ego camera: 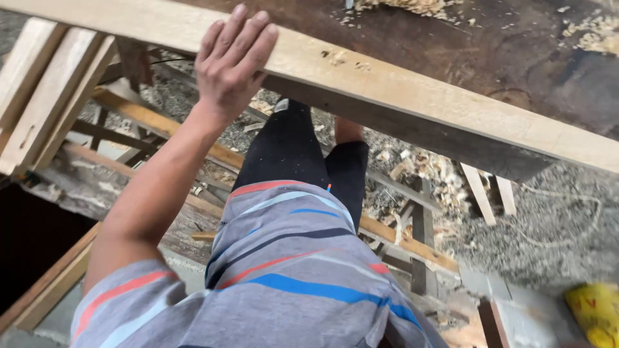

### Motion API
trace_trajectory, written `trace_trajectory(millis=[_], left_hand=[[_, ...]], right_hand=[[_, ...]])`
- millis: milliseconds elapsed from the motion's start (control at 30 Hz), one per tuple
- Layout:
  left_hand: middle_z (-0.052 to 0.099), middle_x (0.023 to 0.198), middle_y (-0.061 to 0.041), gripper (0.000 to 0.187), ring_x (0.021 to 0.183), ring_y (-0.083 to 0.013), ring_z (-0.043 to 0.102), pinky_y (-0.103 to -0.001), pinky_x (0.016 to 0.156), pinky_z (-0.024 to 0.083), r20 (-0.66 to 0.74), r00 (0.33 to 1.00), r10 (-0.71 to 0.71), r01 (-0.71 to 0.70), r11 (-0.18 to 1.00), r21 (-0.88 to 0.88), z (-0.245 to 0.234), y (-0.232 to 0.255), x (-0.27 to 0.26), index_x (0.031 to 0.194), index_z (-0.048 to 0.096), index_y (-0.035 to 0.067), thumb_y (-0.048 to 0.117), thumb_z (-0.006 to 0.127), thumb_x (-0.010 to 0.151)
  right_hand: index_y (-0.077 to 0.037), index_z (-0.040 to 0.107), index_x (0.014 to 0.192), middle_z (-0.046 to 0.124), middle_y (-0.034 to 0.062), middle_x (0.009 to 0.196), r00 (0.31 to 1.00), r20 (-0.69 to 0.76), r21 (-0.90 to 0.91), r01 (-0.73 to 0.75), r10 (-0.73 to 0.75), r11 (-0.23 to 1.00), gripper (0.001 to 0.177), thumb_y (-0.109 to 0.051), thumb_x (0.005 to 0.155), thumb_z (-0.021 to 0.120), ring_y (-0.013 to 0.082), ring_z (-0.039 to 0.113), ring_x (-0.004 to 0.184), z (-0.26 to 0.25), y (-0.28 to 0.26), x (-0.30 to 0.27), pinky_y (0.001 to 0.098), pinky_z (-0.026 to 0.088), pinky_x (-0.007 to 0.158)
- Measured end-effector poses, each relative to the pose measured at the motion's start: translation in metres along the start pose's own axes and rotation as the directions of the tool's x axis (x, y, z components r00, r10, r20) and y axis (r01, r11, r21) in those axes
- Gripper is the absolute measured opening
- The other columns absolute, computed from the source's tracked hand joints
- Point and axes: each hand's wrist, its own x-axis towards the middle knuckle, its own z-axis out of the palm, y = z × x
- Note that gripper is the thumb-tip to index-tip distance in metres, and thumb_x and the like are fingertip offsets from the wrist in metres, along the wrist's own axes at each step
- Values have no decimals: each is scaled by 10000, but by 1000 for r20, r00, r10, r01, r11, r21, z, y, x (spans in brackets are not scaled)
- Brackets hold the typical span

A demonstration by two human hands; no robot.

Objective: Drilling a series of holes into a wooden plank using a power drill

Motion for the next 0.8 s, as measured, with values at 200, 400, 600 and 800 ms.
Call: trace_trajectory(millis=[200,400,600,800], left_hand=[[512,1155,-52,251,1083,-231,471,-311,948,325,69,997,-33,35,999,-29,6,-7,1,1089,627,122,115,717,855],[459,1204,-99,241,1118,-290,413,-369,955,332,299,954,-4,25,997,-66,-4,-7,-2,1153,549,69,80,588,916],[38,1332,-258,787,1275,-351,57,-398,1086,99,876,465,-125,240,971,12,-4,43,2,1310,84,-49,505,534,978],[178,1354,-100,581,1270,-211,157,-406,1036,241,619,731,288,170,801,-574,32,133,26,1318,251,189,206,563,828]], right_hand=[[63,524,1120,577,209,1086,992,49,-209,-104,117,972,752,-559,713,638,327,506,1056,84,45,23,386,417,875],[-161,289,1326,301,158,1225,947,228,-328,-144,226,934,999,-484,565,848,286,438,1037,192,100,-17,432,460,812],[-211,402,1309,516,48,822,990,-139,-358,-49,-2,933,708,-89,777,852,182,415,715,219,114,-32,303,305,593],[-107,549,1197,550,93,798,972,-221,-266,16,-78,964,376,-79,830,625,218,423,656,213,105,-16,351,302,587]])
